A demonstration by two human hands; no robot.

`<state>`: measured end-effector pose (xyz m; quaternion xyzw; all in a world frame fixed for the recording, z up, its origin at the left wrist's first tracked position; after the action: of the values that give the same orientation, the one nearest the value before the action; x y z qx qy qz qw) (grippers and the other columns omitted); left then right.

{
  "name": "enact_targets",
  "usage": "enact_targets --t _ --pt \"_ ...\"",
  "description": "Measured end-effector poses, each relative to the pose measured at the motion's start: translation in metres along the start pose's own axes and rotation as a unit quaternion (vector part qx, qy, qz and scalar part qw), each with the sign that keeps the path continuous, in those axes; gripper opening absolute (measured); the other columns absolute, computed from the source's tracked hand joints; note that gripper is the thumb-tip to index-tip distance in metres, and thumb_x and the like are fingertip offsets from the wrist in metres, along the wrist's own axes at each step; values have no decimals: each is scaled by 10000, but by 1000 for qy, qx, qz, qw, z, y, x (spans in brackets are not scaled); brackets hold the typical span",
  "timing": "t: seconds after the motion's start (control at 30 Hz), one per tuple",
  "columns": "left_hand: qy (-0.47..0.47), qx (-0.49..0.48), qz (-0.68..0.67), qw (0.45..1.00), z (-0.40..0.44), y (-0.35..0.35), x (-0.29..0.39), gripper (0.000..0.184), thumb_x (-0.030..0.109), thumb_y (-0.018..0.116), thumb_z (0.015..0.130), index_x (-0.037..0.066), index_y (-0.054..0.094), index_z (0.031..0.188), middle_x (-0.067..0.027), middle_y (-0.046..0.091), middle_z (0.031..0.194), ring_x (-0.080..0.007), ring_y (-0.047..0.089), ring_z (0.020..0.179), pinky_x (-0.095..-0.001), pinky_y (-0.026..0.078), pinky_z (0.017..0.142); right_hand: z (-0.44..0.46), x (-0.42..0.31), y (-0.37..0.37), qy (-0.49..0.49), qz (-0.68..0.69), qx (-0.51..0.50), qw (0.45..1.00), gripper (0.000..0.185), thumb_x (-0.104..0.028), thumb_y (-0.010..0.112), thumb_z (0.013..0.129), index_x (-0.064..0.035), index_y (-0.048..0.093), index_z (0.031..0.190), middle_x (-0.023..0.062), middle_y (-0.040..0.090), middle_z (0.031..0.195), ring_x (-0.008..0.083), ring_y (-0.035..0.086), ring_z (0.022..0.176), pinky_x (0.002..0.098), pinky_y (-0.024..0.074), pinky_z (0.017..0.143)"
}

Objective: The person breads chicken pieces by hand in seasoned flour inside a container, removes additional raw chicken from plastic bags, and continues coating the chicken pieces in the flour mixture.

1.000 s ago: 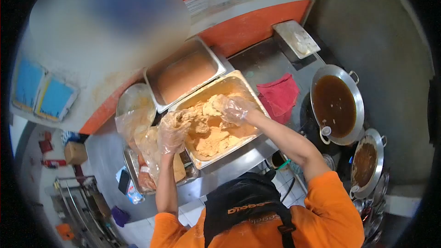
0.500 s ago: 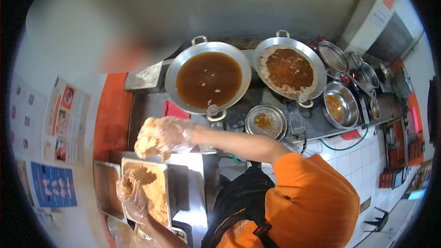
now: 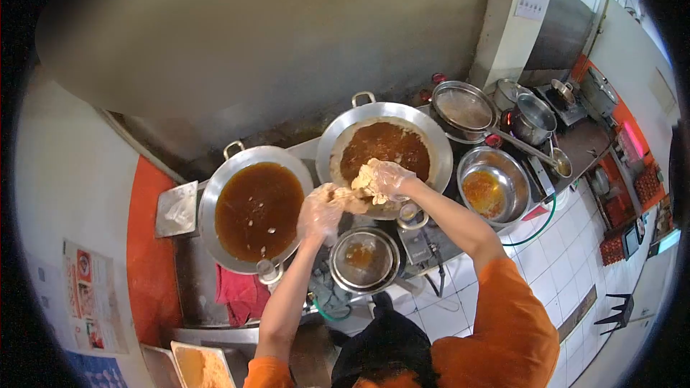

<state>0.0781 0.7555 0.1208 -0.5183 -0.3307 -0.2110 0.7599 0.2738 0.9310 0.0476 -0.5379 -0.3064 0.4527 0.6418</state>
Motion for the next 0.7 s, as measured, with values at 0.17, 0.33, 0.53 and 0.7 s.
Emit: enact_targets --t 0.17,0.33,0.53,0.7 --pt "-55 -107 152 981 62 120 -31 365 385 600 897 165 666 1181 -128 696 1161 -335 662 1065 -428 533 904 -5 59 -2 175 41 -184 966 258 -186 547 888 -42 678 1058 210 646 1195 379 660 1058 479 519 907" --pt "47 49 68 995 53 109 -3 300 316 570 952 58 613 1099 -189 679 977 -380 645 936 -474 518 835 -3 44 -44 120 -105 -36 987 254 -225 599 912 -63 633 1104 152 631 1064 332 644 1021 434 546 866" --pt "-67 42 -242 967 -47 -9 10 489 178 612 868 -23 554 1309 -229 607 1295 -356 571 1225 -413 441 1062 62 -43 -101 65 125 233 962 168 -120 650 900 -69 695 1053 130 700 1087 313 645 1043 425 505 943" --pt "-158 252 -74 952 -232 -172 9 483 121 684 835 -47 586 1277 -229 645 1258 -313 622 1205 -386 466 1068 107 -259 -157 -24 429 168 887 147 24 668 878 -2 685 1022 125 691 1119 228 650 1073 362 517 961"
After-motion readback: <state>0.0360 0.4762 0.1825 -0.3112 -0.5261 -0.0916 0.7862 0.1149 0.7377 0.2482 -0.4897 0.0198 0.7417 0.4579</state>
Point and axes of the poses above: each hand's wrist, its own z-axis towards the middle knuckle, its own y-axis out of the palm, x = y × z, the point moved 1 cm from there along z, towards the middle knuckle
